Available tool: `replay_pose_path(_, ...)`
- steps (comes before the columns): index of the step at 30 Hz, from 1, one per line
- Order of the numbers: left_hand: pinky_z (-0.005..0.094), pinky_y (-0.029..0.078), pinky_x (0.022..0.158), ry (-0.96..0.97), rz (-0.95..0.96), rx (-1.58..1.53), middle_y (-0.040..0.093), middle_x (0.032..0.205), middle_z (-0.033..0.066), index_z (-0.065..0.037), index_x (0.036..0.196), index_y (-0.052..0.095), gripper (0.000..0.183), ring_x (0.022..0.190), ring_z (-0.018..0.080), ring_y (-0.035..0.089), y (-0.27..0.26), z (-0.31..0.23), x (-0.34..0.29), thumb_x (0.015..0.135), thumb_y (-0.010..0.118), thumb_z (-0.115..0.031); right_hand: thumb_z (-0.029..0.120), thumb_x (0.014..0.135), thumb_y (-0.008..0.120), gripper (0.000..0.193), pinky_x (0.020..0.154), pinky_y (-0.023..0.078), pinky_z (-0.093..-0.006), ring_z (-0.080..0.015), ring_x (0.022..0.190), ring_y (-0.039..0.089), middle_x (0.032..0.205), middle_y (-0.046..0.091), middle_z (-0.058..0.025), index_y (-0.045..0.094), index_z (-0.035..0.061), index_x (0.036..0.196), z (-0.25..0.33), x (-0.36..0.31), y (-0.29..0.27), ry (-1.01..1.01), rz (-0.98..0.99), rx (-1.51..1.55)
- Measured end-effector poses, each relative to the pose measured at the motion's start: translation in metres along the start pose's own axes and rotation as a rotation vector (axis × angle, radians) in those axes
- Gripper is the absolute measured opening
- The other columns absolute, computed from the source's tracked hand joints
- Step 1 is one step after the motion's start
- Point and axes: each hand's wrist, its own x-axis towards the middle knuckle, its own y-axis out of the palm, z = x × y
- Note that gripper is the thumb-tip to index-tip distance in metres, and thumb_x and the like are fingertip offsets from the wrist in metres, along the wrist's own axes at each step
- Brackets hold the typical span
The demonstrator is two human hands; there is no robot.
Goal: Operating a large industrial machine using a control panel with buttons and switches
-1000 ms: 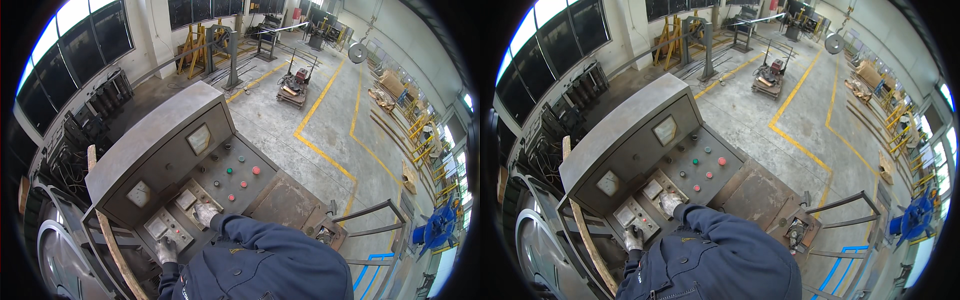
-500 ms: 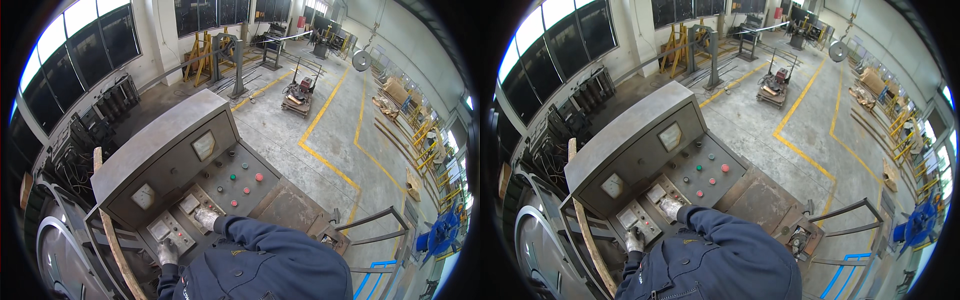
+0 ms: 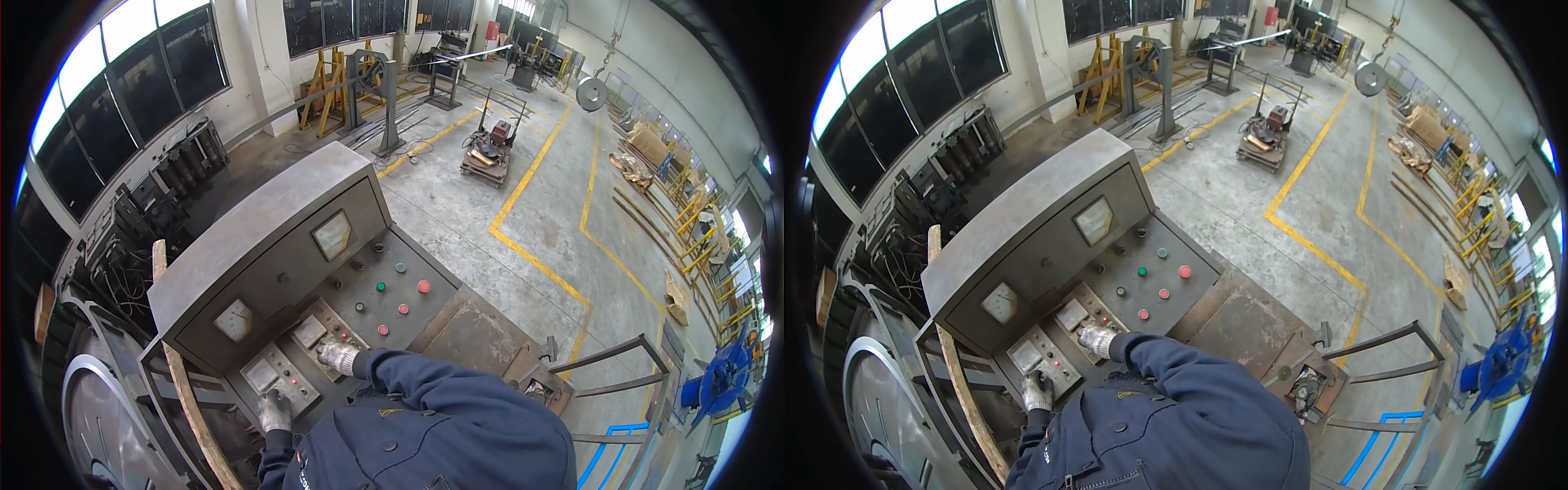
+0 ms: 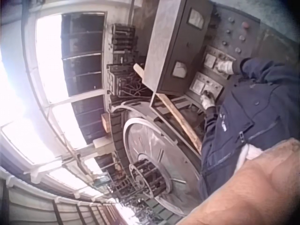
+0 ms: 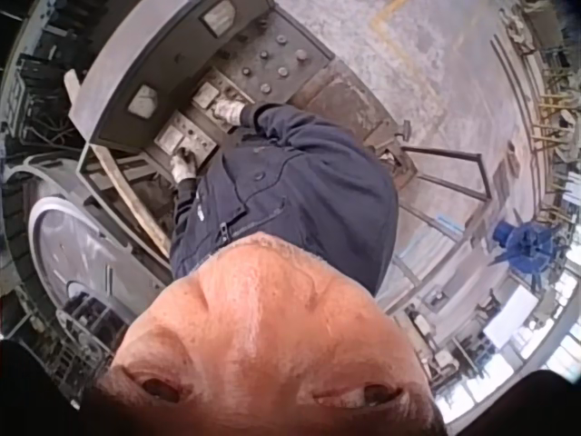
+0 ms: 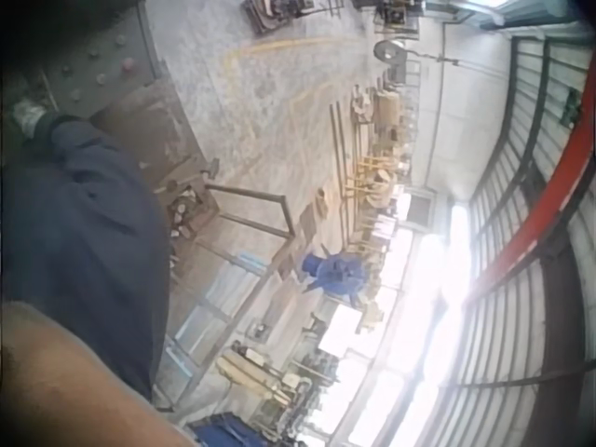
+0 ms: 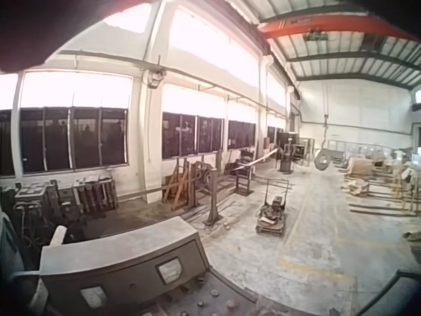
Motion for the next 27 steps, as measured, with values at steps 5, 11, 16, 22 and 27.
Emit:
replay_pose_path(5,0.0493,0.05,0.099,-0.021,-0.004,-0.002,0.063,0.12,0.0213,-0.01,0.113,0.07,0.031,0.114,0.0406,0.061,0.0,-0.002,-0.001,0.084,0.069,-0.022,0.011,0.081,0.064,0.016,0.094,0.051,-0.0403,-0.0287,0.11,0.061,0.108,0.065,-0.0112,0.072,0.0073,0.095,-0.001,-0.003,-0.017,-0.086,0.057,-0.083)
replay_pose_path(11,0.0511,0.051,0.095,0.061,-0.081,0.007,0.065,0.113,0.0213,-0.009,0.111,0.068,0.03,0.108,0.0416,0.062,0.009,0.007,0.002,0.084,0.071,-0.023,0.01,0.08,0.065,0.018,0.095,0.052,-0.0407,-0.0304,0.111,0.062,0.109,0.065,-0.0128,0.071,0.0065,0.097,-0.002,-0.006,-0.025,-0.06,0.047,0.002)
replay_pose_path(16,0.0495,0.051,0.096,0.036,-0.084,-0.006,0.066,0.112,0.0203,-0.008,0.11,0.07,0.031,0.109,0.0397,0.063,0.009,0.007,0.0,0.083,0.07,-0.023,0.01,0.086,0.063,0.021,0.096,0.053,-0.0435,-0.0336,0.115,0.062,0.112,0.066,-0.0163,0.068,0.0042,0.105,0.012,-0.011,-0.047,0.217,0.038,0.111)
replay_pose_path(22,0.0497,0.051,0.095,0.024,-0.081,-0.033,0.065,0.111,0.0207,-0.008,0.109,0.07,0.03,0.108,0.0402,0.062,0.011,0.01,-0.001,0.084,0.07,-0.023,0.011,0.09,0.061,0.02,0.091,0.056,-0.0469,-0.0374,0.108,0.067,0.112,0.069,-0.0213,0.067,0.0027,0.108,0.018,-0.008,-0.064,0.401,0.126,0.182)
replay_pose_path(27,0.0505,0.05,0.095,0.01,-0.065,-0.047,0.065,0.111,0.0212,-0.008,0.111,0.069,0.031,0.108,0.0407,0.062,0.011,0.007,0.001,0.084,0.07,-0.024,0.008,0.089,0.06,0.02,0.088,0.057,-0.0461,-0.0361,0.103,0.07,0.108,0.069,-0.0225,0.067,0.0011,0.106,0.013,-0.007,-0.043,0.356,0.093,0.114)
